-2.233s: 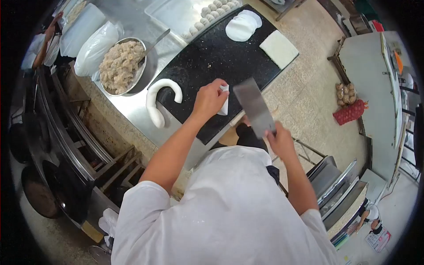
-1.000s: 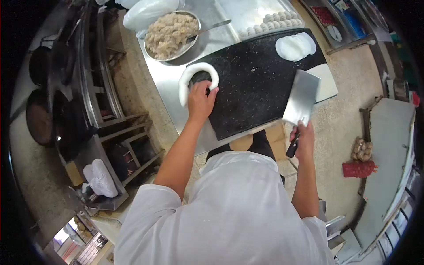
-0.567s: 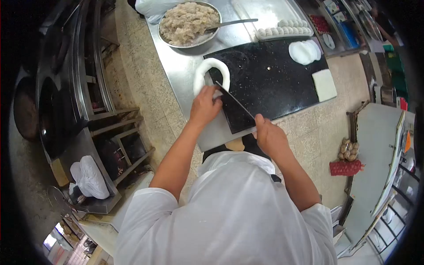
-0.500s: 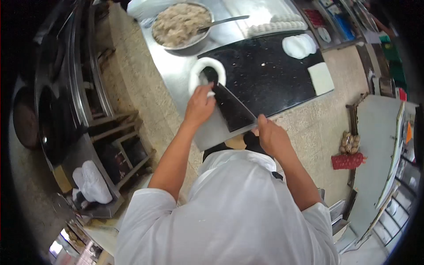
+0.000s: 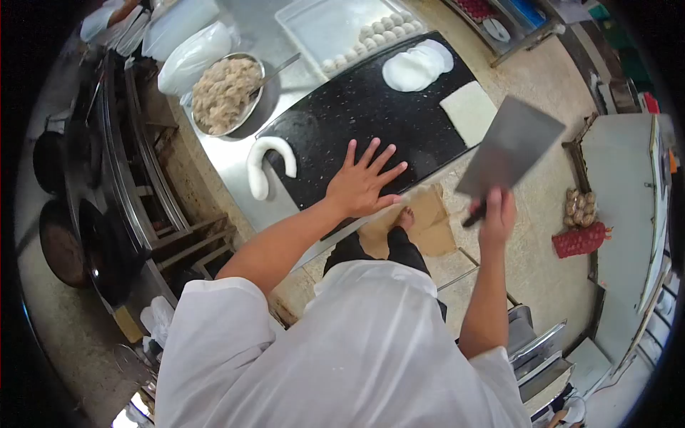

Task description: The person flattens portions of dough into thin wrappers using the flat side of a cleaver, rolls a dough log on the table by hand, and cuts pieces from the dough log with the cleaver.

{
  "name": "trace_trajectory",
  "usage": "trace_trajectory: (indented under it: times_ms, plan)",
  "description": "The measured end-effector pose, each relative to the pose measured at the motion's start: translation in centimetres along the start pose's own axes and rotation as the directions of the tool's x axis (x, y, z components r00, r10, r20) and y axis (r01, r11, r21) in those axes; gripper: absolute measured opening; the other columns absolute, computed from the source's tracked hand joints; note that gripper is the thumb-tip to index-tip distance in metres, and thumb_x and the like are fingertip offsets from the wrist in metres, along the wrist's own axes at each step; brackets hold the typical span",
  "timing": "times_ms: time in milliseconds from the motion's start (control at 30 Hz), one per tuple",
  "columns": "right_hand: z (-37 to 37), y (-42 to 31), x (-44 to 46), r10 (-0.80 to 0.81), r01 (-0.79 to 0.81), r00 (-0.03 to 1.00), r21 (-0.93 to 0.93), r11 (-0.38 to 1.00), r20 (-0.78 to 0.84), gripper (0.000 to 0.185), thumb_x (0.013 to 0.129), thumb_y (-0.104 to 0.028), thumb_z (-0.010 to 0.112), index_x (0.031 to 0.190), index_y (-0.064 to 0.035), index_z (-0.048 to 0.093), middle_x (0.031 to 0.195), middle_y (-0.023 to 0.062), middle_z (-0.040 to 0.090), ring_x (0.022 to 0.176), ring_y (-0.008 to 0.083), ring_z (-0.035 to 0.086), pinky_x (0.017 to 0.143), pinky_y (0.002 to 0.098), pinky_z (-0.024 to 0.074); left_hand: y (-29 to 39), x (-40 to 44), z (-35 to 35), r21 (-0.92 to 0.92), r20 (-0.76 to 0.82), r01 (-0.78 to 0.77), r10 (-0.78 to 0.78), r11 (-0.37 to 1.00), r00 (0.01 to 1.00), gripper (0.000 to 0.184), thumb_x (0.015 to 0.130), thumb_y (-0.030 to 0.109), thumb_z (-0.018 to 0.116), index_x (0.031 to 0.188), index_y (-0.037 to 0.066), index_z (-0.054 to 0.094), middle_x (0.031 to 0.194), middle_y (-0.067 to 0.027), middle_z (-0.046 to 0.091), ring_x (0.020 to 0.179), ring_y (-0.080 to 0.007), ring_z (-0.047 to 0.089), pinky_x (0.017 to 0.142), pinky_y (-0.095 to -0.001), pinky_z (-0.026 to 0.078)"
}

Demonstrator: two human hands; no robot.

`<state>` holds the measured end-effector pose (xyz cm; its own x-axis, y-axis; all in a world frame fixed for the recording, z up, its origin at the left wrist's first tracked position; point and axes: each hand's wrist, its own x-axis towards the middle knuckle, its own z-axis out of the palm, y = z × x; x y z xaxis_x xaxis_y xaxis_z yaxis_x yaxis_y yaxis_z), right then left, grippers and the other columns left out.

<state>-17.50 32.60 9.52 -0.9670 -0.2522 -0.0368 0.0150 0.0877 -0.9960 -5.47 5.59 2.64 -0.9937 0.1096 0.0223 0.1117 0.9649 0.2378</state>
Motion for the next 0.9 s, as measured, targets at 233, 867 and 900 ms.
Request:
trace_trajectory:
  times_ms: [233, 867, 900]
  plan:
    - [3.4, 5.2, 4.8, 0.572, -0.573, 0.820, 0.017, 0.820, 0.026, 0.024, 0.103, -0.029, 0.055, 0.099, -0.0058, 0.054, 0.072, 0.0040, 0.057, 0.054, 0.0147, 0.055, 0.050, 0.0320, 0.0472, 0.0, 2.4, -0.3, -0.060, 0.029, 0.060, -0.059, 0.996, 0.998, 0.070, 0.098, 0.063, 0.046, 0.157, 0.026, 0.041, 0.166, -0.0120, 0.030, 0.156, -0.0394, 0.018, 0.123, -0.0638, 0.010]
    - [6.5, 4.9, -4.8, 0.385, -0.027, 0.742, -0.550, 0.835, 0.549, 0.052, 0.091, -0.044, 0.071, 0.115, 0.0020, 0.066, 0.094, 0.0242, 0.072, 0.093, 0.0403, 0.071, 0.079, 0.0487, 0.0525, -1.4, 2.6, -1.5, -0.022, 0.067, -0.340, 0.341, 0.940, 0.938, 0.075, 0.090, 0.070, 0.052, 0.153, 0.028, 0.048, 0.165, -0.0082, 0.034, 0.154, -0.0344, 0.025, 0.121, -0.0665, 0.011]
    - [6.6, 6.3, -7.0, 0.389, -0.030, 0.735, -0.547, 0.837, 0.555, 0.052, 0.091, -0.044, 0.071, 0.115, 0.0020, 0.066, 0.094, 0.0242, 0.072, 0.093, 0.0403, 0.071, 0.079, 0.0487, 0.0525, -1.5, 1.7, -1.1, -0.024, 0.075, -0.332, 0.333, 0.943, 0.940, 0.075, 0.090, 0.070, 0.052, 0.153, 0.028, 0.048, 0.165, -0.0082, 0.034, 0.154, -0.0344, 0.025, 0.121, -0.0665, 0.011]
